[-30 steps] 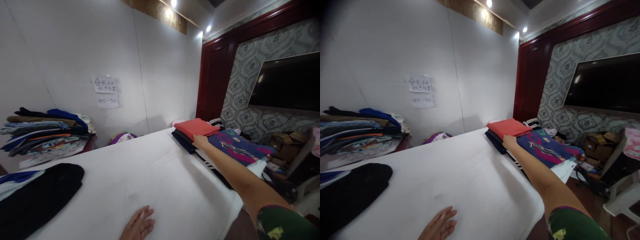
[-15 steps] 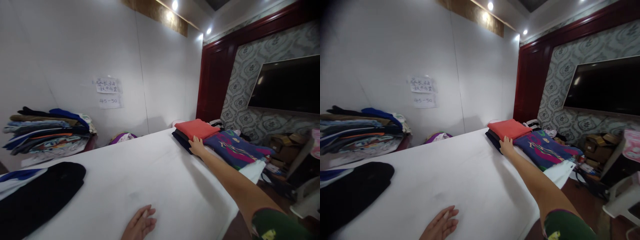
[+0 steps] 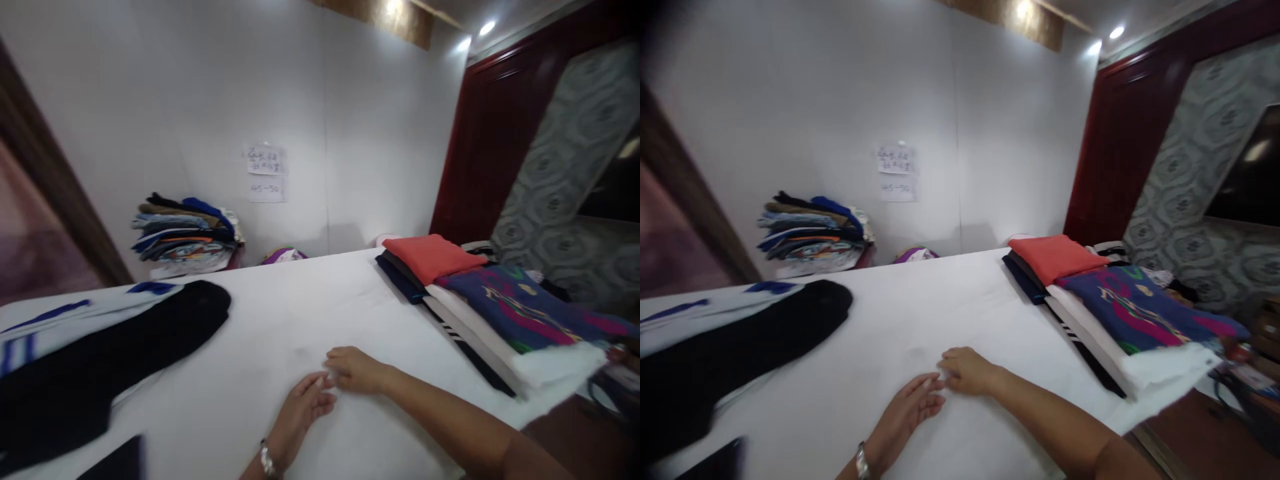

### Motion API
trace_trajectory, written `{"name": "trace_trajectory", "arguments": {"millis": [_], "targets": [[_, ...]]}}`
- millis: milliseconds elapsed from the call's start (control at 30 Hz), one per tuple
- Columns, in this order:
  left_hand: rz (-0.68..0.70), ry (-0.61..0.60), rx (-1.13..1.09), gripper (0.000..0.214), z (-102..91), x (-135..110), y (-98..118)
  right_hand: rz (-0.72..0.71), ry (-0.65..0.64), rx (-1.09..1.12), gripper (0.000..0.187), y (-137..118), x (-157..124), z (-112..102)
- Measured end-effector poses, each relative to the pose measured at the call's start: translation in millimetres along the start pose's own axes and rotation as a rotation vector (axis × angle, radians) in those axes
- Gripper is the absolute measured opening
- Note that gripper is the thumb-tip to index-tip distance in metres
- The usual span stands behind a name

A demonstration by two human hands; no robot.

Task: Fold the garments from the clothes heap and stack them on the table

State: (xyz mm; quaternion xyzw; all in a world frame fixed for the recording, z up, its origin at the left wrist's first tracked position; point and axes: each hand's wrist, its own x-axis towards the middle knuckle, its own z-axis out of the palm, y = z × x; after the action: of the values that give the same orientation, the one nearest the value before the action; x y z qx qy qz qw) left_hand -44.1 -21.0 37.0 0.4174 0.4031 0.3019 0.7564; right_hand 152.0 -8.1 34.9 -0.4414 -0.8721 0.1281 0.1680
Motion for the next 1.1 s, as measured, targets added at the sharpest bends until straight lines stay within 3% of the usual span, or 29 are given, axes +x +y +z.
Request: {"name": "trace_trajectory", "arguments": {"millis": [133,267,333,500,667,767,900,1000,1100], "targets": [[0.061,0.0,0.074,0.04,-5.6,-7.3,16.5,-0.029,0.01,0.222,0.019,-28.5,6.1,14.2],[0.186,0.077,0.156,0.039,-40.2,-10.5,42.9,0.021,0.002,0.194,0.041,-20.0,-4.3,32.6],[0.271,0.218,0.286,0.036,-69.6,-14.6,58.2,0.033,0.011,0.152,0.042,-8.8,-10.6,45.5],[0.439,0.805,0.944,0.024,-153.0,-39.5,99.1,0.041,0.062,0.112,0.042,7.1,-19.0,70.2],[0.468,1.109,1.097,0.028,-219.4,-66.2,140.1,0.037,0.102,0.122,0.042,14.7,-18.9,81.0],[0.417,1.289,1.264,0.034,-255.3,-80.2,159.9,0.041,0.138,0.167,0.045,20.1,-17.4,84.9],[0.221,1.507,1.451,0.043,-305.5,-99.0,175.1,0.047,0.174,0.179,0.057,22.4,-14.2,85.9],[0.06,1.544,1.418,0.049,-337.5,-109.8,179.8,0.026,0.203,0.154,0.062,21.0,-12.4,84.7],[-0.083,1.519,1.37,0.051,-357.6,-114.3,182.5,-0.029,0.265,0.124,0.065,19.3,-12.3,83.5]]}}
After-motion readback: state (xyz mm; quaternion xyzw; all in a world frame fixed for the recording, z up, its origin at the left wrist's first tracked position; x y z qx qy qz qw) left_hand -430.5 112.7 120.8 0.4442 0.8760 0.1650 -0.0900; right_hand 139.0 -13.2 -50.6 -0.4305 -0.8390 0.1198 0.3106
